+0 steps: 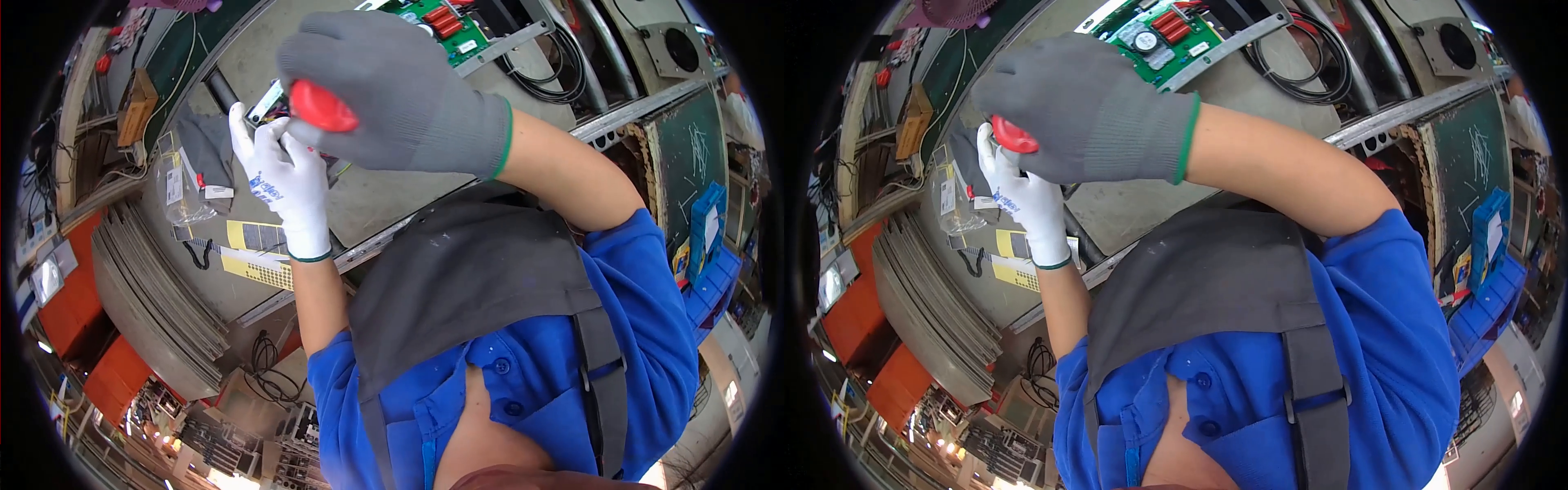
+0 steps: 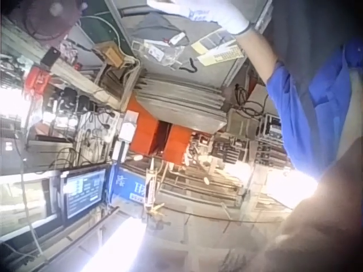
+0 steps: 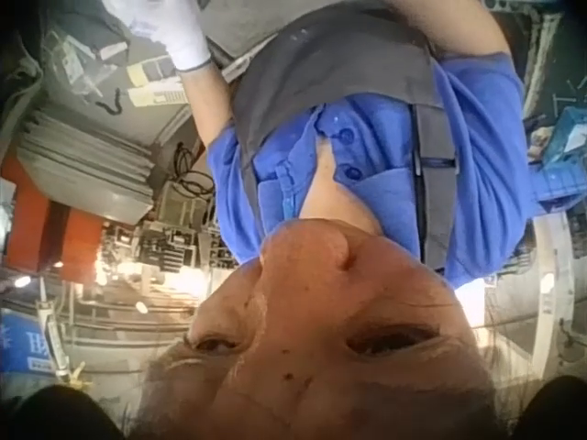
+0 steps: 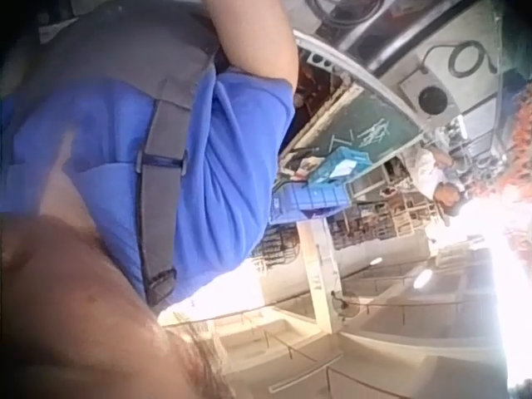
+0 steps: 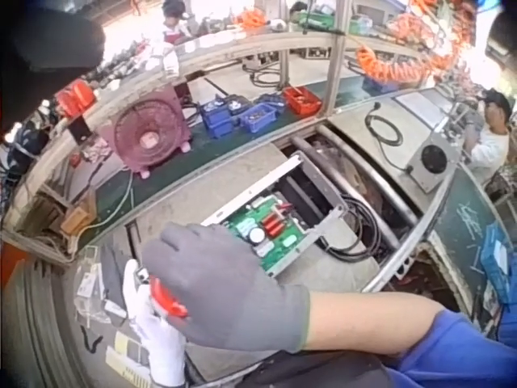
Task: Assembling and inspecting internal components of an electronic unit, including applying sealant and attaching labels.
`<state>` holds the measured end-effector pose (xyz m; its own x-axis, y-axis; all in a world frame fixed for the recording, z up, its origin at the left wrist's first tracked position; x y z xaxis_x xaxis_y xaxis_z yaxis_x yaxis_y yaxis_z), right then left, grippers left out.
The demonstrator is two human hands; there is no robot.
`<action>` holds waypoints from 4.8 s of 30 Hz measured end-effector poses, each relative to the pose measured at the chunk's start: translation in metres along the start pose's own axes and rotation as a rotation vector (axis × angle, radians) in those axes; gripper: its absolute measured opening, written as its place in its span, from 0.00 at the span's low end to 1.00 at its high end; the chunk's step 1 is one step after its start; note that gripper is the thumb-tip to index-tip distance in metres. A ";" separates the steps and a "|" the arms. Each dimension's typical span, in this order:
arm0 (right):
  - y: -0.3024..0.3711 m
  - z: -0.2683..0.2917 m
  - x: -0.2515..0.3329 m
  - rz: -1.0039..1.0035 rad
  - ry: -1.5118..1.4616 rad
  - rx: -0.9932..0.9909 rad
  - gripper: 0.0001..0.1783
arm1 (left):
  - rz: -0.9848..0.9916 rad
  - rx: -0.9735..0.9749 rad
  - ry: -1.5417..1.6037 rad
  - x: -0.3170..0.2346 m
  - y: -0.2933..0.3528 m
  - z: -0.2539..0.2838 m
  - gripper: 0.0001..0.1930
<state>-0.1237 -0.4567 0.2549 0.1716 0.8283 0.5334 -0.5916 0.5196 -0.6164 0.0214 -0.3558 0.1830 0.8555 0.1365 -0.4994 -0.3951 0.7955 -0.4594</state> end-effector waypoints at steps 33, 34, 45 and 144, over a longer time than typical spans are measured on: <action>0.054 0.016 0.006 0.026 -0.100 -0.032 0.20 | 0.065 0.121 0.011 0.007 -0.006 0.010 0.12; 0.052 0.017 0.007 0.030 -0.095 -0.035 0.20 | 0.081 0.131 0.038 0.007 -0.006 0.010 0.12; 0.052 0.053 -0.047 -0.536 -0.549 0.061 0.16 | 0.119 0.341 0.013 0.007 -0.019 0.019 0.17; -0.144 -0.145 -0.015 0.496 0.457 0.541 0.15 | 0.107 -0.067 0.079 0.169 -0.187 -0.079 0.16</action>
<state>0.0730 -0.5134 0.2521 0.0256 0.9964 -0.0806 -0.9557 0.0008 -0.2942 0.2135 -0.5285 0.1261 0.7792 0.1692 -0.6036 -0.5066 0.7371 -0.4473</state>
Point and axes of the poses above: each hand's wrist, its own y-axis away from the middle knuckle, its own z-axis out of the back of the hand, x = y × z, the point moved 4 cm from there along -y, towards the middle knuckle, and after that the axes turned 1 degree about z, right-handed, at the moved point
